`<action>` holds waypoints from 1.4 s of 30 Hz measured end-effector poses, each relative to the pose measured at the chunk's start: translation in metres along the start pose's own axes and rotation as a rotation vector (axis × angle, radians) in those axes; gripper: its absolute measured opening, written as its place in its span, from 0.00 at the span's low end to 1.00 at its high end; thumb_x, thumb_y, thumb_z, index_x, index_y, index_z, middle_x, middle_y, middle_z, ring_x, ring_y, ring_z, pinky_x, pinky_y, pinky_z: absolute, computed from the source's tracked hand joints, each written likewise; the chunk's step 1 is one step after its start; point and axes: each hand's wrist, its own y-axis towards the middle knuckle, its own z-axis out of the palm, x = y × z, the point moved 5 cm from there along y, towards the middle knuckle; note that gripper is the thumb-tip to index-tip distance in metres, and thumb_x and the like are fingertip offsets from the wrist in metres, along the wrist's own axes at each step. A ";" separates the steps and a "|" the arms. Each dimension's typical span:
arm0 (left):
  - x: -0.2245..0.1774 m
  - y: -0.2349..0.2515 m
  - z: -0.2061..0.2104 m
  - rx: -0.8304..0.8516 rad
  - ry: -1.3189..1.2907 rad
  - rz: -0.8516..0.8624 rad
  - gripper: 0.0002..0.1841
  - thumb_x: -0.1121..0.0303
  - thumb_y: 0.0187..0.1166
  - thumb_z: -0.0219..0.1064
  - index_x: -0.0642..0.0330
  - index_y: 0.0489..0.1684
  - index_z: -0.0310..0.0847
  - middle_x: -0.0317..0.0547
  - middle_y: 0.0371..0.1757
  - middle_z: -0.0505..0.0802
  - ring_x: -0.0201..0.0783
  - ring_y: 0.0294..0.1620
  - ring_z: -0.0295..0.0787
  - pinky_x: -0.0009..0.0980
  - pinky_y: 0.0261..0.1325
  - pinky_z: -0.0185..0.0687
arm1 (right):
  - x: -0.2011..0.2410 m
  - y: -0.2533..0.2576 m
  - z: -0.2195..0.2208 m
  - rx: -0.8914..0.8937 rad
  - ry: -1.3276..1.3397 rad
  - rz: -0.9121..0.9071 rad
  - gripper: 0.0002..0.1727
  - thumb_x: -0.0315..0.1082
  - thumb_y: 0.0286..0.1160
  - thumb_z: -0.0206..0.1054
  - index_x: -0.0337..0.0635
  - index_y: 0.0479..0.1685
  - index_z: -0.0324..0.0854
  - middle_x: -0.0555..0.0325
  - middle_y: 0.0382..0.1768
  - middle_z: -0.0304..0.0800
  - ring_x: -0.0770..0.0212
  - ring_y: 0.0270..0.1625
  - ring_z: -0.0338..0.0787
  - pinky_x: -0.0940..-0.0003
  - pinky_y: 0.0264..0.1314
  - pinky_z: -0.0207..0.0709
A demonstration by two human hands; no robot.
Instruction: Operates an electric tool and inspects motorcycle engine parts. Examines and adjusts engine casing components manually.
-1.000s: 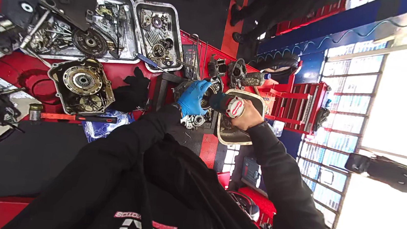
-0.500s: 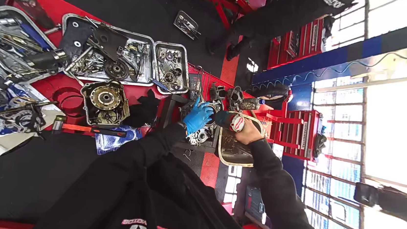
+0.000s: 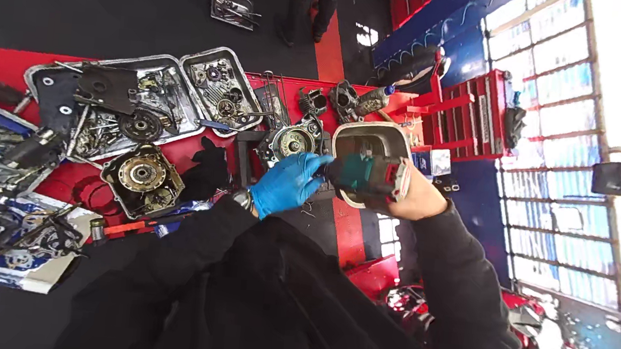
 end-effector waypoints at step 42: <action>0.012 -0.166 0.101 0.270 0.336 -1.252 0.22 0.50 0.86 0.61 0.55 0.65 0.86 0.50 0.57 0.95 0.43 0.61 0.92 0.49 0.70 0.84 | -0.250 -0.183 0.135 -0.352 0.741 0.033 0.28 0.56 0.59 0.77 0.42 0.50 0.89 0.64 0.43 0.97 0.81 0.48 0.92 0.76 0.56 0.88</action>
